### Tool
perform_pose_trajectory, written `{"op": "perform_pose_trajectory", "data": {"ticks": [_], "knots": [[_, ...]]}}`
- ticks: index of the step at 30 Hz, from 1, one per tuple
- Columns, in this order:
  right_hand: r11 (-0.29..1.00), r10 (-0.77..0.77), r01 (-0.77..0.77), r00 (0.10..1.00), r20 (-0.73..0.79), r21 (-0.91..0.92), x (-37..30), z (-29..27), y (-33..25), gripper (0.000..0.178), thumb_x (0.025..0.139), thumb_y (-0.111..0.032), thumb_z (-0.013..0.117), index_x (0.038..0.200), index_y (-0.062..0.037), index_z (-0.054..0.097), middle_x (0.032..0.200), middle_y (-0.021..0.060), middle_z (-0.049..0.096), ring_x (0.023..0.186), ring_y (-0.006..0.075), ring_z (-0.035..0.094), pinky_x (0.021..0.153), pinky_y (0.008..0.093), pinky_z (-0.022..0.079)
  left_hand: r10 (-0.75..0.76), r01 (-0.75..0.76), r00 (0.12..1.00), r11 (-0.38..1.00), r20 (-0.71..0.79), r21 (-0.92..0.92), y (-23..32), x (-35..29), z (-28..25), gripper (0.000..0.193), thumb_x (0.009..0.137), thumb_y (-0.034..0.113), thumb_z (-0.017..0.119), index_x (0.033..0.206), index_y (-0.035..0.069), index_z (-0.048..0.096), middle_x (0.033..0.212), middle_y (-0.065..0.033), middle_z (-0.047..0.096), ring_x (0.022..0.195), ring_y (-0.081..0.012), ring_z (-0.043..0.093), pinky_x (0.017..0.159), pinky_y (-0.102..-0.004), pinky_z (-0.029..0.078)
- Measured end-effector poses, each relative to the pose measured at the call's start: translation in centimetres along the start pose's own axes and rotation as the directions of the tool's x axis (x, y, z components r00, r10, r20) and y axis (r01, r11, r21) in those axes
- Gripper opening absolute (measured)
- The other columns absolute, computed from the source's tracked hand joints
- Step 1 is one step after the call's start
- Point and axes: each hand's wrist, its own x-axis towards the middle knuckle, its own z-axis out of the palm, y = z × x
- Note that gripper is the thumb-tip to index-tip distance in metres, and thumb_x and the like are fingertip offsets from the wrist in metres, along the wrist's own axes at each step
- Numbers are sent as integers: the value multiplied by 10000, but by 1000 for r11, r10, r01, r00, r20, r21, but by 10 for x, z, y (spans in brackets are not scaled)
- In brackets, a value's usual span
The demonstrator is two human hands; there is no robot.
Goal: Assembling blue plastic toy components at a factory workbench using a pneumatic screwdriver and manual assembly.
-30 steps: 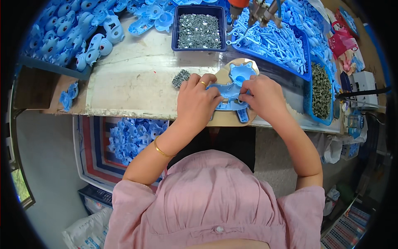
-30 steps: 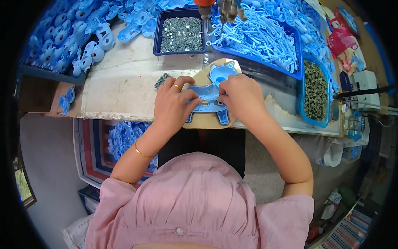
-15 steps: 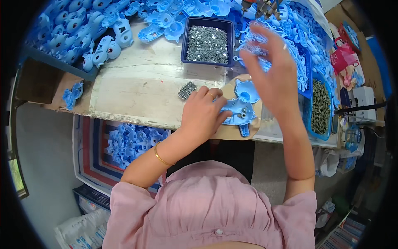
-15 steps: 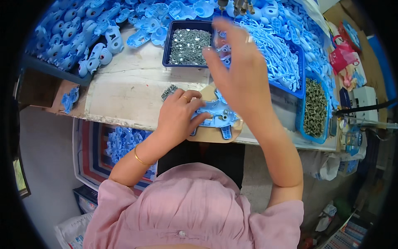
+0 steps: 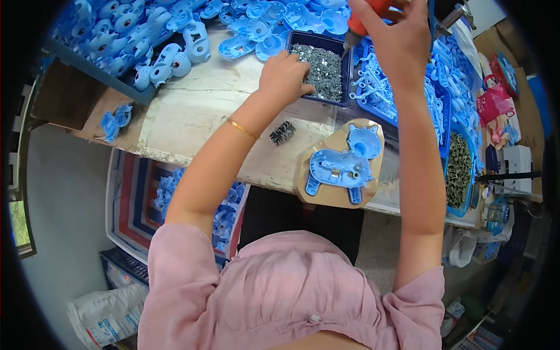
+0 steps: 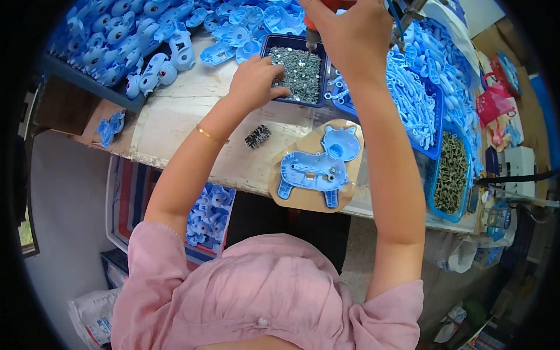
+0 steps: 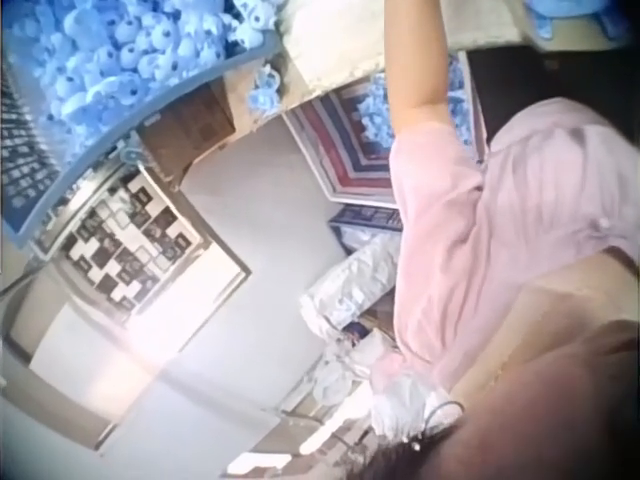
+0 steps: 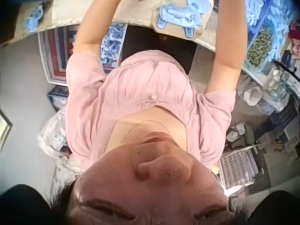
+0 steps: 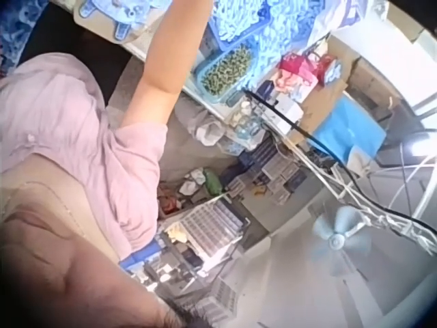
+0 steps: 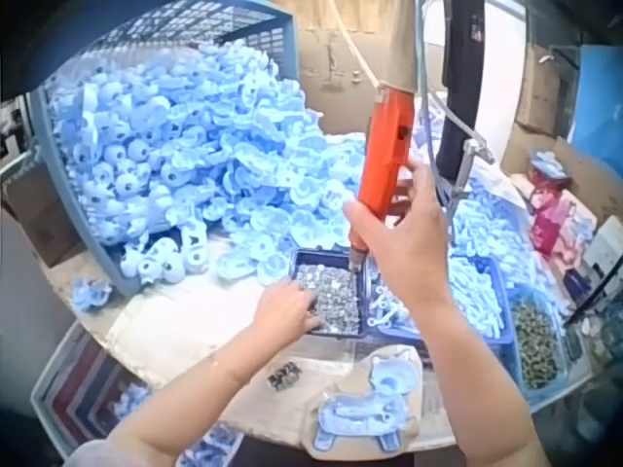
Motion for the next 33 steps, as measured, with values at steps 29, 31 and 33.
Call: {"op": "perform_pose_trajectory", "data": {"ticks": [29,31,33], "knots": [[838,462,-428,886,25,-338,-85,1,-51,344,875,-92,623,1193,12,543,692,38,570,552,120,528,528,267,419,104,-142,990,820,-100,-554,86,-77,-37,210,758,292,815,804,135,683,795,4,623,821,-237,590,709,-382,498],[839,470,-440,882,21,-320,-88,0,-51,337,876,-92,623,1187,13,545,690,38,569,552,117,524,522,268,411,103,-123,992,823,-67,-554,89,-78,-40,217,756,298,816,800,135,680,799,6,622,823,-237,590,714,-385,496],[828,492,-463,871,12,-317,-90,-1,-51,336,882,-100,623,1188,14,542,689,39,568,546,115,518,520,269,406,136,-152,988,837,-69,-526,90,-78,-41,225,752,302,815,798,133,674,803,6,616,832,-232,593,720,-386,488]]}}
